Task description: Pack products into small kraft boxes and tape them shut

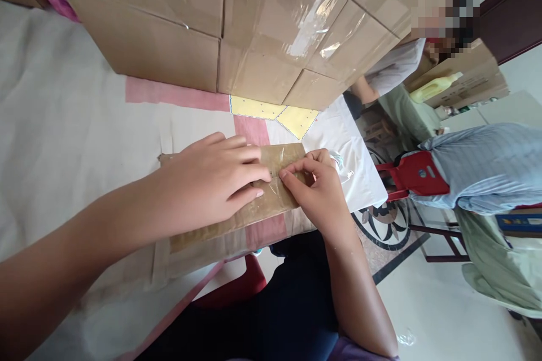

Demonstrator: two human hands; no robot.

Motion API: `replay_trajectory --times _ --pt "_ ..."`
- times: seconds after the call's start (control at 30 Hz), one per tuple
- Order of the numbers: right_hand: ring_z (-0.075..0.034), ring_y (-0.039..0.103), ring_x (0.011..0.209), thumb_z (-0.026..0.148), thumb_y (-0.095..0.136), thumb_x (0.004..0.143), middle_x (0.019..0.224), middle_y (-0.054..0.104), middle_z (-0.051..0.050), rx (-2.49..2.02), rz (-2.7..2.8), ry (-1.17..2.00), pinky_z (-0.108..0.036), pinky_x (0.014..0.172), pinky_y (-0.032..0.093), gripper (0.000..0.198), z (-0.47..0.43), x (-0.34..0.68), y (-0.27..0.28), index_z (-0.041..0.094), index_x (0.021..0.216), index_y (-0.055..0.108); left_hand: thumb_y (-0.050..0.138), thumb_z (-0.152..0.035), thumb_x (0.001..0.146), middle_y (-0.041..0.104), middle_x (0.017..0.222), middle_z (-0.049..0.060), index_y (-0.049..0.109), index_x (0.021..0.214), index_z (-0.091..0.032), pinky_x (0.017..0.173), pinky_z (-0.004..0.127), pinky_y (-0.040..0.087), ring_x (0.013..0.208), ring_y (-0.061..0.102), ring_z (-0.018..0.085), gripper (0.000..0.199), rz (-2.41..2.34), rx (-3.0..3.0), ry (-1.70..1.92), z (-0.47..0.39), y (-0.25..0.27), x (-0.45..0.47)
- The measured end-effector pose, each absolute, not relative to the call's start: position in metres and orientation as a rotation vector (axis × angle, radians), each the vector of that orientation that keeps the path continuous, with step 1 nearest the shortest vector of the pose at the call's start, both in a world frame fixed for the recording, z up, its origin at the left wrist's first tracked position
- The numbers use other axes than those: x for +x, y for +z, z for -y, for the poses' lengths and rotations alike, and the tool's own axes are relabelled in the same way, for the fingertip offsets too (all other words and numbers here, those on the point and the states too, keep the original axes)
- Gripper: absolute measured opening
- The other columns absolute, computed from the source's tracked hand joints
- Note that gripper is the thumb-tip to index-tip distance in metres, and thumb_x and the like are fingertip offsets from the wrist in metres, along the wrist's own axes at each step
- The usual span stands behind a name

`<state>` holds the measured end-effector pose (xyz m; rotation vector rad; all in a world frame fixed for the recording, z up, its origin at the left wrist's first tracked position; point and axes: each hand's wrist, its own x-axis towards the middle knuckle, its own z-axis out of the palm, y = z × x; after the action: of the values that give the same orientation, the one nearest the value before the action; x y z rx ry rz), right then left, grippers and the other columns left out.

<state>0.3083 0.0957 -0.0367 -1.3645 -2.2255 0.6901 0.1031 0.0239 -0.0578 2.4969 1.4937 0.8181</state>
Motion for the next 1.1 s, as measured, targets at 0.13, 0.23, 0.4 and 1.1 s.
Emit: replay_trajectory --times 0.13,0.23,0.4,1.1 --pt "-0.022 0.051 0.091 0.038 0.069 0.082 0.089 0.050 -0.004 -1.386 2.252 0.613 -0.041 0.083 0.042 0.018 -0.092 0.306 -0.037 0.022 0.073 0.071 0.049 -0.023 0.098 0.067 0.091 0.004 0.071 0.091 -0.022 0.084 0.036 0.039 0.093 0.057 0.022 0.023 -1.489 2.507 0.832 -0.023 -0.058 0.103" --pt "-0.023 0.051 0.092 0.039 0.069 0.082 0.093 0.051 -0.004 -1.412 2.277 0.560 -0.043 0.086 0.043 0.018 -0.092 0.308 -0.039 0.022 0.076 0.065 0.049 -0.022 0.097 0.067 0.090 0.003 0.071 0.090 -0.023 0.084 0.036 0.039 0.091 0.057 0.021 0.023 -1.478 2.510 0.845 -0.023 -0.059 0.103" --pt "-0.023 0.051 0.095 0.045 0.079 0.071 0.104 0.051 -0.004 -1.480 2.141 0.658 -0.040 0.084 0.047 0.047 -0.102 0.316 -0.047 0.026 0.102 0.050 0.049 -0.023 0.097 0.066 0.088 0.003 0.071 0.087 -0.023 0.085 0.037 0.039 0.092 0.057 0.022 0.024 -1.489 2.512 0.842 -0.025 -0.061 0.103" --pt "-0.029 0.019 0.156 0.055 0.073 0.078 0.169 0.019 -0.005 -0.892 2.475 1.201 -0.054 0.124 0.026 0.107 -0.129 0.349 -0.050 0.035 0.161 0.009 0.066 -0.048 0.083 0.064 0.109 0.009 0.073 0.116 -0.027 0.087 0.043 0.037 0.107 0.053 0.030 0.040 -1.538 2.495 0.763 -0.007 -0.048 0.118"
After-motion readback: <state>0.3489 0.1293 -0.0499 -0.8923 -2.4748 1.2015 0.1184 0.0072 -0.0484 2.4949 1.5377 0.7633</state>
